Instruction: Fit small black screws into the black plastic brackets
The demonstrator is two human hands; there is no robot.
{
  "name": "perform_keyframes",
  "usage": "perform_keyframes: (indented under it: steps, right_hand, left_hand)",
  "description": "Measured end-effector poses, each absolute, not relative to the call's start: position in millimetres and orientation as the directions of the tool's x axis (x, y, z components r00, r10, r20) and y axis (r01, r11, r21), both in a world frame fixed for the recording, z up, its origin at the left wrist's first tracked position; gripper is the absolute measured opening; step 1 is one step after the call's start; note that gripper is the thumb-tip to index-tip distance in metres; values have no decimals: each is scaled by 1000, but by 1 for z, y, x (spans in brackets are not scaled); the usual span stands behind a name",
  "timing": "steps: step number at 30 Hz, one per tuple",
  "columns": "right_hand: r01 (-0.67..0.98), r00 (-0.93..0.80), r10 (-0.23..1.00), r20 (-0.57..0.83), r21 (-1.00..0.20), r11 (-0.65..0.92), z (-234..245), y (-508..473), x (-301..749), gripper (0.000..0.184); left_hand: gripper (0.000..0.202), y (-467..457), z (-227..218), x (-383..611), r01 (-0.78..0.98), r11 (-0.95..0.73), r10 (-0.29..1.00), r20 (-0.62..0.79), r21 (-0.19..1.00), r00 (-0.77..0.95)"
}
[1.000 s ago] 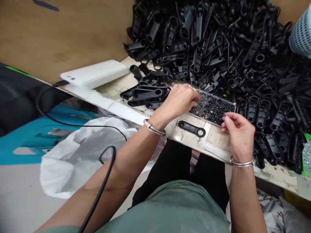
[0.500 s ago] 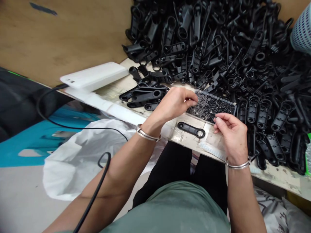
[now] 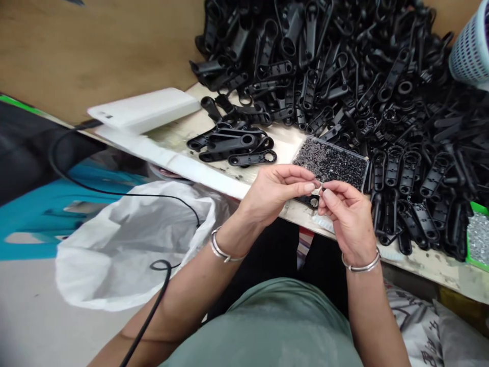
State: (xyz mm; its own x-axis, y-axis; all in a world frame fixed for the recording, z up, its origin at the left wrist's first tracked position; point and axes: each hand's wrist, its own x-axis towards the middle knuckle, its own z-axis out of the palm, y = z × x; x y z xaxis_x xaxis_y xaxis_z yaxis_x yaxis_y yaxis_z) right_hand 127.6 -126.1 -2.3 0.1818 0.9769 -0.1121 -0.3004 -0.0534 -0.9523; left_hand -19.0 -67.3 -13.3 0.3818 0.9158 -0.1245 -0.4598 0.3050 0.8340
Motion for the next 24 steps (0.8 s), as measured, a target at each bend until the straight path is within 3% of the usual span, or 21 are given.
perform_keyframes:
  steps: [6, 16, 24]
  right_hand:
    - [-267, 215, 974, -71, -964, -11, -2, -132, 120, 15]
    - [47, 289, 952, 98, -995, 88, -6, -135, 118, 14]
    - [109, 295, 951, 89, -992, 59, 0, -135, 119, 19]
  left_hand:
    - [35, -73, -15, -20, -480, 319, 912, -127, 817, 390]
    - [31, -74, -19, -22, -446, 307, 909, -120, 840, 399]
    - [22, -76, -20, -25, -384, 197, 916, -29, 902, 401]
